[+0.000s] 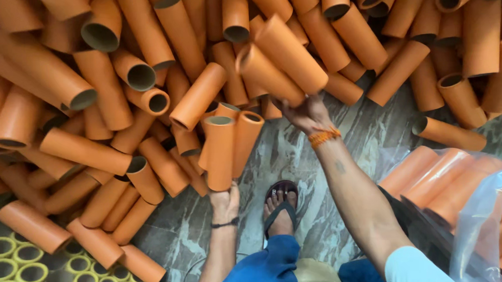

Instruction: The person sits on the floor and repeatedly picks up small orange cylindrical objects from a large pile. They place the cylinders into a clear plastic bag, arranging them in neat rows. The person continues this process, filling multiple bags with the cylinders.

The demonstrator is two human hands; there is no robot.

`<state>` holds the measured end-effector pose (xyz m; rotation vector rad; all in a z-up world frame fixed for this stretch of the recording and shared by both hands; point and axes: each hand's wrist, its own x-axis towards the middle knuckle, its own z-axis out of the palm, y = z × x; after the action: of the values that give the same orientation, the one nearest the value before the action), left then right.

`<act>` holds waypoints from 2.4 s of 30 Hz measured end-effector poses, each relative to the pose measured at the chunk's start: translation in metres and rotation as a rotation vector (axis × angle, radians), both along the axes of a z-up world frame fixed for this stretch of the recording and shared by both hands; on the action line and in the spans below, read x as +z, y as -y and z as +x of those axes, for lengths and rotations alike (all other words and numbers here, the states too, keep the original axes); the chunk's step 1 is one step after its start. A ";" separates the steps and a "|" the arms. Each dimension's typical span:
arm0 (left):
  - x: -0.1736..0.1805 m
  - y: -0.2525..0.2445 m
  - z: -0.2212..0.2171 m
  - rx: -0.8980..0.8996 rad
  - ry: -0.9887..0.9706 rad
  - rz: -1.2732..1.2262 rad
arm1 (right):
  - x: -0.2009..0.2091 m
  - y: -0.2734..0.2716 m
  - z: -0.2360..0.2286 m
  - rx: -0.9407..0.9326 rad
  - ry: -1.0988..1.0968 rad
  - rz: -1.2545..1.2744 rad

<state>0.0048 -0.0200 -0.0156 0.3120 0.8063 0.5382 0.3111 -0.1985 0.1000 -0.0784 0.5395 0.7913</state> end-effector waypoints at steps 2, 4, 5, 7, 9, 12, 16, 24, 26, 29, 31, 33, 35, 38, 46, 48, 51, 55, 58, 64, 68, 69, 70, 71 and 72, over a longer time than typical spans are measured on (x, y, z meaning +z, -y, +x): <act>0.001 0.007 -0.002 0.061 -0.034 -0.010 | -0.005 -0.026 0.018 0.055 0.094 0.141; 0.001 0.004 0.001 0.037 -0.110 -0.032 | -0.004 -0.041 0.018 0.007 0.142 -0.028; 0.001 0.001 0.002 0.014 -0.155 -0.046 | -0.003 -0.042 0.010 -0.028 0.158 -0.119; -0.003 -0.004 0.007 -0.011 -0.056 -0.051 | -0.001 -0.034 -0.016 -0.092 0.194 -0.190; -0.007 -0.013 0.022 -0.026 0.027 -0.069 | -0.002 -0.035 -0.029 -0.140 0.213 -0.185; 0.010 -0.022 0.022 -0.026 0.070 -0.103 | -0.013 -0.048 -0.037 -0.187 0.219 -0.141; 0.050 -0.022 0.011 -0.063 0.063 0.014 | -0.022 -0.066 -0.016 -0.288 0.100 -0.269; 0.063 -0.018 -0.003 -0.292 -0.145 0.637 | -0.031 0.044 -0.096 -0.368 -0.007 -0.260; 0.093 -0.026 -0.016 -0.617 -0.450 1.372 | -0.040 0.051 -0.103 -0.382 -0.046 -0.218; 0.150 -0.039 0.004 -0.619 -0.184 1.310 | -0.046 0.029 -0.063 -0.398 -0.046 -0.160; 0.187 -0.048 0.019 -0.595 -0.092 1.325 | -0.040 0.014 -0.054 -0.405 -0.045 -0.244; 0.208 -0.059 0.047 -0.501 -0.051 1.314 | -0.032 -0.002 -0.062 -0.487 0.182 -0.339; 0.212 -0.071 0.080 -0.366 -0.081 1.136 | -0.027 -0.013 -0.084 -0.492 0.483 -0.708; 0.206 -0.089 0.120 -0.304 -0.063 1.347 | -0.037 -0.022 -0.122 -0.362 0.886 -1.462; 0.272 -0.070 0.147 -0.473 -0.241 1.631 | -0.066 -0.045 -0.071 -0.634 0.545 -1.042; 0.293 -0.050 0.128 -0.554 -0.236 1.682 | -0.035 -0.014 -0.058 -0.597 0.624 -1.171; 0.292 -0.026 0.098 -0.842 -0.381 1.931 | 0.028 0.047 -0.080 -0.422 0.823 -1.293; 0.242 0.002 0.096 -1.161 -0.215 2.230 | 0.092 0.103 -0.090 0.219 1.527 -2.126; 0.208 0.014 0.115 -1.525 -0.328 2.272 | 0.105 0.106 -0.093 0.720 1.690 -2.179; 0.251 0.010 0.130 -1.324 -0.212 2.387 | 0.163 0.108 -0.107 0.798 1.757 -1.972; 0.344 0.000 0.121 -1.392 -0.063 2.188 | 0.264 0.178 -0.137 0.577 1.761 -1.707; 0.373 0.004 0.118 -1.287 0.008 2.174 | 0.297 0.202 -0.145 0.497 1.820 -1.746; 0.401 0.014 0.114 -1.310 0.016 2.142 | 0.330 0.226 -0.158 0.420 1.880 -1.785; 0.429 0.028 0.108 -1.309 0.002 2.117 | 0.364 0.252 -0.169 0.411 1.891 -1.812; 0.453 0.047 0.107 -1.304 0.155 2.094 | 0.396 0.279 -0.186 0.403 1.903 -1.840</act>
<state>0.1115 -0.0666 0.4375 2.4325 -0.5399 -0.0862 0.1254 -0.4779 0.4956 -2.3939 -0.8074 0.0478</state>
